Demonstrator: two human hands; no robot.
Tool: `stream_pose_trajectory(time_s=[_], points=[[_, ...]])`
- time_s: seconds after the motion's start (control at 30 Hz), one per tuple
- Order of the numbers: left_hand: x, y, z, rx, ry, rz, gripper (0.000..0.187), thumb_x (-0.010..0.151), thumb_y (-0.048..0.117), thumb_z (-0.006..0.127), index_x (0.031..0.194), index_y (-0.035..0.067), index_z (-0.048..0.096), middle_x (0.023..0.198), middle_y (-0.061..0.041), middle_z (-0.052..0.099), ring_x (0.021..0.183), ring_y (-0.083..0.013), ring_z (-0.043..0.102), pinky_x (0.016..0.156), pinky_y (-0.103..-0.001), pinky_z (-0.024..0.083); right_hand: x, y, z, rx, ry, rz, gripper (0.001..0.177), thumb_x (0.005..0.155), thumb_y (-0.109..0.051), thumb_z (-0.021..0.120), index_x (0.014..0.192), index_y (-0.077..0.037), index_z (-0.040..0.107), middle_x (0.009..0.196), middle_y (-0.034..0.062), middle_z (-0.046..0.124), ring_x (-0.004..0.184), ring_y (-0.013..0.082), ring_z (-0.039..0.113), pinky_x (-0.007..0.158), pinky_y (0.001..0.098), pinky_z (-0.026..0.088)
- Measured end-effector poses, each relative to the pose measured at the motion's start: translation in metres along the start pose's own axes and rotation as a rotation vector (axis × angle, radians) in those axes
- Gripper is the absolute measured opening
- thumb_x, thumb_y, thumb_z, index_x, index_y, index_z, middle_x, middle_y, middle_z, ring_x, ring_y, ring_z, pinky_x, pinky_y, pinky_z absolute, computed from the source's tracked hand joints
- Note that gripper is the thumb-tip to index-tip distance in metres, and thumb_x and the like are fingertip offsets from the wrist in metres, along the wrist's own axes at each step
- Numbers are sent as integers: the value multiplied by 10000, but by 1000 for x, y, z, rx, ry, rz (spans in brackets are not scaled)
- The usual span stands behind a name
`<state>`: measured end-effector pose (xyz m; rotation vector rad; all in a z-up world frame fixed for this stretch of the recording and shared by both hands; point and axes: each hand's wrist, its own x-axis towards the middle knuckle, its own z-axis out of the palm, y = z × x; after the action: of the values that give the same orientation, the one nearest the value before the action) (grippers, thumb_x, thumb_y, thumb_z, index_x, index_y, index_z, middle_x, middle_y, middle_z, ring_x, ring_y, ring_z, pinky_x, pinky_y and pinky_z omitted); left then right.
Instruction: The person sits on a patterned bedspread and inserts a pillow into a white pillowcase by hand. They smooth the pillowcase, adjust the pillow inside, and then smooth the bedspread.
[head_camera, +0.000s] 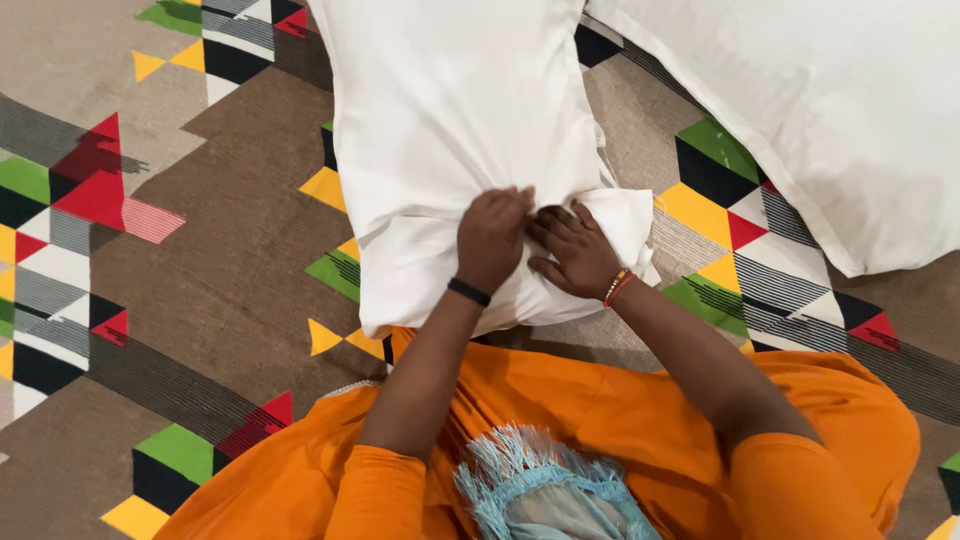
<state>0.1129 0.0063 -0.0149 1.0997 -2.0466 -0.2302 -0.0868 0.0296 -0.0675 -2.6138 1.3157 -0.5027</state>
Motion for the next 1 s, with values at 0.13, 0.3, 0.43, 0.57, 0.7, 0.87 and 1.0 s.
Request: stream_pose_trajectory(time_s=[0.13,0.3,0.43,0.57,0.7,0.87,1.0], points=[[-17,2,1,-2,9,-42,294,946,86,666,1236,69,713,1150,-78,749,1158,-266,670,1007,-389,519,3,-4,2,49,36,49,514,969,-450,599,1356,-113,625,1412,106,597,1405,294,480,1245,556,190],[-27,5,1,195,-59,36,260,955,183,653,1197,101,699,1359,-60,677,1286,-253,604,1128,-457,396,6,-13,-13,42,288,-55,386,955,-281,641,1282,-75,631,1428,172,599,1380,352,510,1212,537,278],[-42,-2,4,135,-133,-24,299,1002,237,621,1265,103,671,1463,-45,612,1383,-232,558,1199,-456,343,8,-23,-27,101,419,-54,265,987,-182,664,1241,-109,635,1469,145,567,1396,306,519,1220,519,351],[-43,-28,-1,153,-61,-51,300,1018,263,614,1270,106,649,1481,-87,594,1391,-277,544,1223,-514,332,24,-15,-17,125,534,160,433,1018,-246,665,1389,-46,567,1565,252,438,1464,409,412,1210,519,349],[-20,-91,-34,550,237,-305,471,1016,402,615,1349,73,563,1497,-190,528,1402,-408,506,1143,-602,331,50,19,24,331,540,472,734,1033,-405,695,1545,15,378,1568,340,361,1444,458,370,1162,508,363],[-10,-125,-54,235,179,-744,695,961,525,646,1477,89,481,1356,-345,475,1136,-462,584,904,-514,511,59,18,36,314,497,621,965,920,-511,738,1603,-25,260,1416,291,490,1254,440,535,1037,471,471],[-25,-117,-42,256,89,-750,614,988,541,627,1402,94,548,1079,-278,597,939,-437,646,786,-511,536,49,10,18,358,272,760,836,921,-510,685,1576,-108,356,1299,252,595,1013,395,661,881,457,543]])
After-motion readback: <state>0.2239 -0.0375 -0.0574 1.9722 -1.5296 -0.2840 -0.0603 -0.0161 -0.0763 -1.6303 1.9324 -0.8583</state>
